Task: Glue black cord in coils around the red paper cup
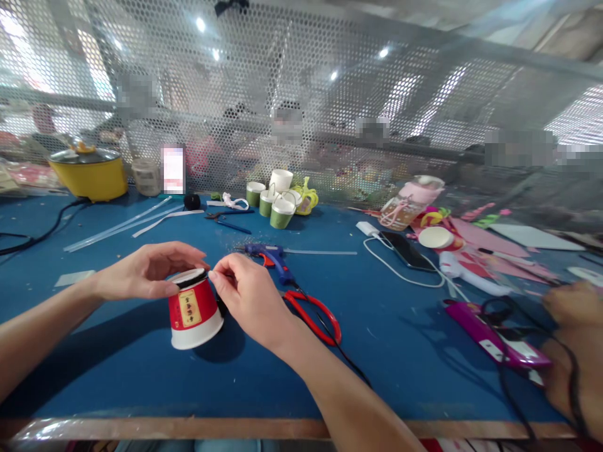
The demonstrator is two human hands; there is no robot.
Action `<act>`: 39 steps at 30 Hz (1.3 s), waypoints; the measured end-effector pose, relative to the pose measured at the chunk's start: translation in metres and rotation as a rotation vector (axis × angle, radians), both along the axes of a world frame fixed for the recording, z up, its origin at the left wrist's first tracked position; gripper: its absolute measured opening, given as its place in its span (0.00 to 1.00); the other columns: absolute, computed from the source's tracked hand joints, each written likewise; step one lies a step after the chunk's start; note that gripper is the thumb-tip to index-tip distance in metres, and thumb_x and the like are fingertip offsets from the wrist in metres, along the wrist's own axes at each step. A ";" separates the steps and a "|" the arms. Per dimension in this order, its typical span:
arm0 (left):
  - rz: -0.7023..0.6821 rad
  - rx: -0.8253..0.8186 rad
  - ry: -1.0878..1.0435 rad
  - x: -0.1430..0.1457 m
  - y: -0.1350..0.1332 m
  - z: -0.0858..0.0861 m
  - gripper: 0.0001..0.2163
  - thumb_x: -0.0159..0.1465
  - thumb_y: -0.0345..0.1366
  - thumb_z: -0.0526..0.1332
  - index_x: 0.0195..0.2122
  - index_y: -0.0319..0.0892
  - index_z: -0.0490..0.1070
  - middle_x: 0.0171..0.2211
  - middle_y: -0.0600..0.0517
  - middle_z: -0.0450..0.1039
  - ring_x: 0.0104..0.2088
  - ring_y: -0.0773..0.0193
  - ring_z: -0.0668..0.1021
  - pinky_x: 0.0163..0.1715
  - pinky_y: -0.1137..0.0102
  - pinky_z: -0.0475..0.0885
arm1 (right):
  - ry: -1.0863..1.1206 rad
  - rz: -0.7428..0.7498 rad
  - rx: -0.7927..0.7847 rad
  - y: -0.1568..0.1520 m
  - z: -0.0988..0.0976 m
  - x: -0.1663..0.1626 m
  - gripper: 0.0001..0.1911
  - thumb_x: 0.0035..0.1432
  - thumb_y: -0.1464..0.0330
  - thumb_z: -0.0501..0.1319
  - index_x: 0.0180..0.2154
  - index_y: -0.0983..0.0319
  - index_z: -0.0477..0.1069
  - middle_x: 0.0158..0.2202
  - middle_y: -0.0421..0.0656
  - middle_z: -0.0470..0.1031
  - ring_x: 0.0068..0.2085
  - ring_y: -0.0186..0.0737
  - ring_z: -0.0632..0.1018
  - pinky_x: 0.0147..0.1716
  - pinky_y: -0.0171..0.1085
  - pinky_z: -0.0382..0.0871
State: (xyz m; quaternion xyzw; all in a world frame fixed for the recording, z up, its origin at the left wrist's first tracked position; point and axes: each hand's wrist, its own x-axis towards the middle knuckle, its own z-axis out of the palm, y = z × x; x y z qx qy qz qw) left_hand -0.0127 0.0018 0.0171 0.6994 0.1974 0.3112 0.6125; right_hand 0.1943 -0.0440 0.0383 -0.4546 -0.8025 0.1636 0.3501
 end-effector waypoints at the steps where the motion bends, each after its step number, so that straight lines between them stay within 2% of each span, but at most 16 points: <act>1: -0.003 0.000 -0.005 0.000 0.000 0.000 0.20 0.53 0.27 0.64 0.48 0.39 0.65 0.47 0.45 0.71 0.48 0.58 0.72 0.51 0.61 0.64 | 0.000 0.003 -0.008 0.000 0.000 0.000 0.06 0.58 0.71 0.54 0.28 0.61 0.64 0.27 0.39 0.71 0.27 0.32 0.71 0.27 0.32 0.65; 20: -0.065 -0.004 -0.044 0.001 -0.001 -0.001 0.21 0.52 0.26 0.65 0.48 0.39 0.66 0.49 0.44 0.70 0.51 0.56 0.71 0.54 0.59 0.62 | 0.047 0.065 -0.086 0.003 -0.006 -0.001 0.07 0.58 0.69 0.53 0.28 0.61 0.64 0.29 0.41 0.72 0.31 0.34 0.72 0.32 0.34 0.66; 26: -0.096 -0.017 -0.063 0.002 -0.002 0.002 0.21 0.53 0.28 0.64 0.49 0.39 0.65 0.51 0.42 0.68 0.52 0.53 0.70 0.54 0.57 0.61 | 0.109 0.130 -0.133 0.005 -0.009 0.001 0.04 0.59 0.70 0.53 0.36 0.61 0.65 0.32 0.42 0.73 0.33 0.34 0.74 0.32 0.34 0.69; 31: -0.135 -0.084 -0.091 0.002 -0.003 0.000 0.23 0.53 0.28 0.64 0.50 0.41 0.62 0.51 0.42 0.68 0.53 0.51 0.69 0.53 0.55 0.62 | 0.077 0.200 -0.052 0.006 -0.009 0.004 0.09 0.60 0.71 0.52 0.41 0.60 0.69 0.39 0.43 0.74 0.40 0.36 0.74 0.41 0.36 0.68; 35: -0.143 -0.106 -0.076 0.002 -0.003 -0.001 0.24 0.53 0.28 0.64 0.51 0.41 0.62 0.51 0.42 0.67 0.53 0.52 0.69 0.53 0.55 0.62 | 0.043 0.227 -0.045 0.008 -0.010 0.005 0.10 0.60 0.72 0.52 0.38 0.59 0.71 0.35 0.42 0.73 0.38 0.35 0.74 0.40 0.36 0.68; 39: -0.147 -0.098 -0.069 0.002 -0.001 -0.003 0.24 0.52 0.28 0.64 0.51 0.42 0.62 0.51 0.42 0.67 0.53 0.53 0.69 0.54 0.54 0.61 | 0.033 0.226 -0.034 0.010 -0.013 0.005 0.10 0.60 0.72 0.52 0.38 0.59 0.71 0.36 0.42 0.73 0.39 0.35 0.74 0.40 0.36 0.68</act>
